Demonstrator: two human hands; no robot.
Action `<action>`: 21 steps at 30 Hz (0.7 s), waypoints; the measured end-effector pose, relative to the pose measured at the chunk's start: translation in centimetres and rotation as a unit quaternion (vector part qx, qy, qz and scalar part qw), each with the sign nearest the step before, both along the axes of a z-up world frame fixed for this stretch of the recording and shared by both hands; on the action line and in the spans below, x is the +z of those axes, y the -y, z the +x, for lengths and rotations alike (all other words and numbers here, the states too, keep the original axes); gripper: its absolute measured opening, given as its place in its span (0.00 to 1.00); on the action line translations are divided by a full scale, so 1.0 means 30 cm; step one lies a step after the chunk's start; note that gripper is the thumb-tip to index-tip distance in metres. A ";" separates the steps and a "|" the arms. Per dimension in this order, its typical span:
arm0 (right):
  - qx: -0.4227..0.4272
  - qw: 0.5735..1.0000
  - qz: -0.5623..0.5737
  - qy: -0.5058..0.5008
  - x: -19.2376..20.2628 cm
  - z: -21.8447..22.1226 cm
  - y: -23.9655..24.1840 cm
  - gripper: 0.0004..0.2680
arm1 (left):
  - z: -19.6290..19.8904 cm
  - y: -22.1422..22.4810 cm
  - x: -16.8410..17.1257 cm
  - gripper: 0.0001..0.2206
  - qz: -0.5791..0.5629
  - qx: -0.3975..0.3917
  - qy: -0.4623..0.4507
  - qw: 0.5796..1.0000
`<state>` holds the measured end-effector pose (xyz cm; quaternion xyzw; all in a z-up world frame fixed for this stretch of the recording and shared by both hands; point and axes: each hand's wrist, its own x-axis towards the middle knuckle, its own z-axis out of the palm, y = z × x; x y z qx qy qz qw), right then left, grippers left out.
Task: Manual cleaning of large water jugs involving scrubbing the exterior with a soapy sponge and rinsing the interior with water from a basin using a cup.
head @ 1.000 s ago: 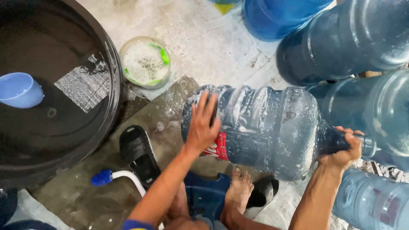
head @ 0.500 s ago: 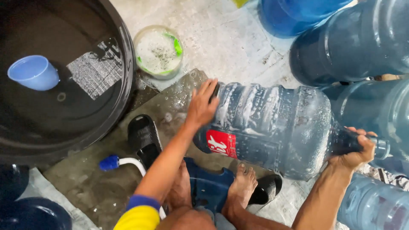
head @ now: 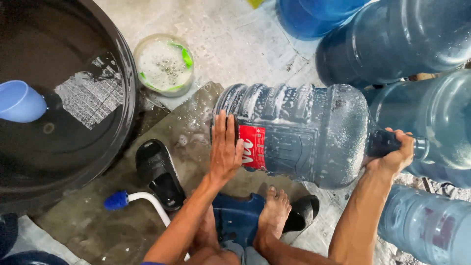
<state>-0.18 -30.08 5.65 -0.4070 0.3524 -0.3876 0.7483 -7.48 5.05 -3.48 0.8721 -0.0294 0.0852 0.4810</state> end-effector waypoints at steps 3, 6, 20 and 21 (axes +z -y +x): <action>-0.029 0.999 0.016 -0.020 0.032 0.007 -0.040 0.09 | -0.024 0.014 -0.012 0.31 -0.003 0.005 0.009 1.000; -0.026 0.999 0.021 -0.025 0.046 -0.005 -0.064 0.09 | -0.021 0.017 -0.021 0.30 0.005 0.010 0.014 1.000; -0.043 0.999 -0.022 0.000 0.052 -0.026 -0.120 0.06 | 0.174 0.047 0.179 0.29 -0.082 0.020 -0.079 0.993; -0.045 0.999 -0.013 0.018 0.065 -0.009 -0.139 0.06 | 0.207 0.073 0.280 0.30 -0.143 -0.029 -0.114 0.983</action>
